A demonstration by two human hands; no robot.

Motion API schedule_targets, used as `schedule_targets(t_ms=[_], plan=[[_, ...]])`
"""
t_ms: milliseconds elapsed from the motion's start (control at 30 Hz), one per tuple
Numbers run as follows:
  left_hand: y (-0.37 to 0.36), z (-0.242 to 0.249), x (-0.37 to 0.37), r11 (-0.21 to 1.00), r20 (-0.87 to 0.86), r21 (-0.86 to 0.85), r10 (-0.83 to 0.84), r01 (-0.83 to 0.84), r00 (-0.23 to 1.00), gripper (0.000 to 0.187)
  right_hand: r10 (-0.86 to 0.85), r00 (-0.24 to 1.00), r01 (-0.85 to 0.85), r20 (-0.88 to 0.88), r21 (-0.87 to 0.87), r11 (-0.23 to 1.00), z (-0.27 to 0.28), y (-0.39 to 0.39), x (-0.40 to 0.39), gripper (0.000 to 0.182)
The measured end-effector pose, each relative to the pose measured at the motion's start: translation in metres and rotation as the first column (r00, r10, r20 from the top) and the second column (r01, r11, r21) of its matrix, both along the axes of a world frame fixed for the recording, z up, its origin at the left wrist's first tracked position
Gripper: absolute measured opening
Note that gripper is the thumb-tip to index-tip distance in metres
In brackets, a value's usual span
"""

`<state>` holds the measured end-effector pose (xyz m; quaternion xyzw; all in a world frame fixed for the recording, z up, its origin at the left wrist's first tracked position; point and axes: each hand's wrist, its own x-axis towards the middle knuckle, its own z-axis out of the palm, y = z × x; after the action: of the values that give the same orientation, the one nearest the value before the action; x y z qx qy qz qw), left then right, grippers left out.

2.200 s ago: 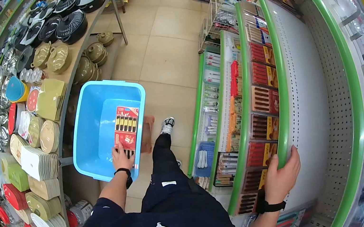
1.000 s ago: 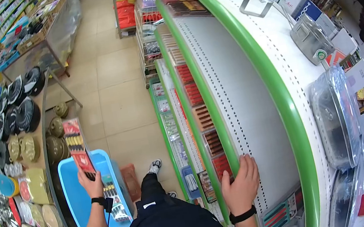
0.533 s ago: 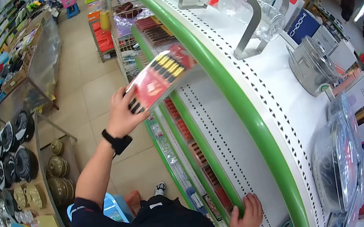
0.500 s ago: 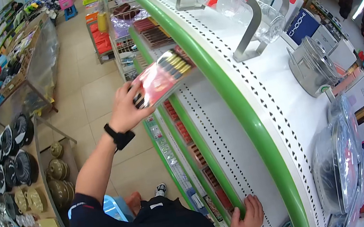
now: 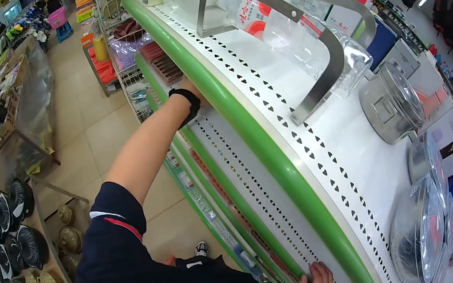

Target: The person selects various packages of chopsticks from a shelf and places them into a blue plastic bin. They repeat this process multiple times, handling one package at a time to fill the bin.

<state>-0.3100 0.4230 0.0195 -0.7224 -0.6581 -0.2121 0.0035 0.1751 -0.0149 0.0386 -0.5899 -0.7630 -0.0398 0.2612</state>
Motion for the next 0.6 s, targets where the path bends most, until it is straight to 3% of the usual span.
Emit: schedule_targets(t_ms=[100,200,300,467,567,600], plan=[[-0.04,0.049,-0.006,0.984,-0.15,-0.171,0.019,-0.045,0.988,0.092,-0.021,0.998,0.023,0.053,-0.029,0.999,0.003,-0.002,0.004,0.028],[-0.041,0.033,-0.016,0.96,-0.221,-0.269,0.02,-0.081,0.975,0.092,-0.037,0.998,0.038,0.05,-0.019,0.999,0.004,-0.001,0.001,0.025],[-0.063,0.027,-0.026,0.969,-0.209,-0.232,0.029,-0.079,0.978,0.093,-0.054,0.998,0.055,0.038,-0.031,0.998,0.004,-0.002,0.0,0.024],[-0.096,0.026,-0.032,0.994,-0.191,-0.033,0.099,-0.107,0.977,0.089,-0.045,0.998,0.046,0.033,-0.01,0.999,0.007,-0.001,-0.002,0.023],[-0.086,0.05,-0.04,0.974,-0.15,-0.203,0.073,-0.103,0.986,0.083,-0.047,0.998,0.047,0.033,-0.002,0.999,0.007,0.0,-0.002,0.024],[-0.077,0.049,-0.05,0.988,-0.079,-0.125,0.08,-0.09,0.994,0.081,-0.047,0.998,0.048,0.031,-0.002,0.999,0.007,0.0,-0.003,0.024]])
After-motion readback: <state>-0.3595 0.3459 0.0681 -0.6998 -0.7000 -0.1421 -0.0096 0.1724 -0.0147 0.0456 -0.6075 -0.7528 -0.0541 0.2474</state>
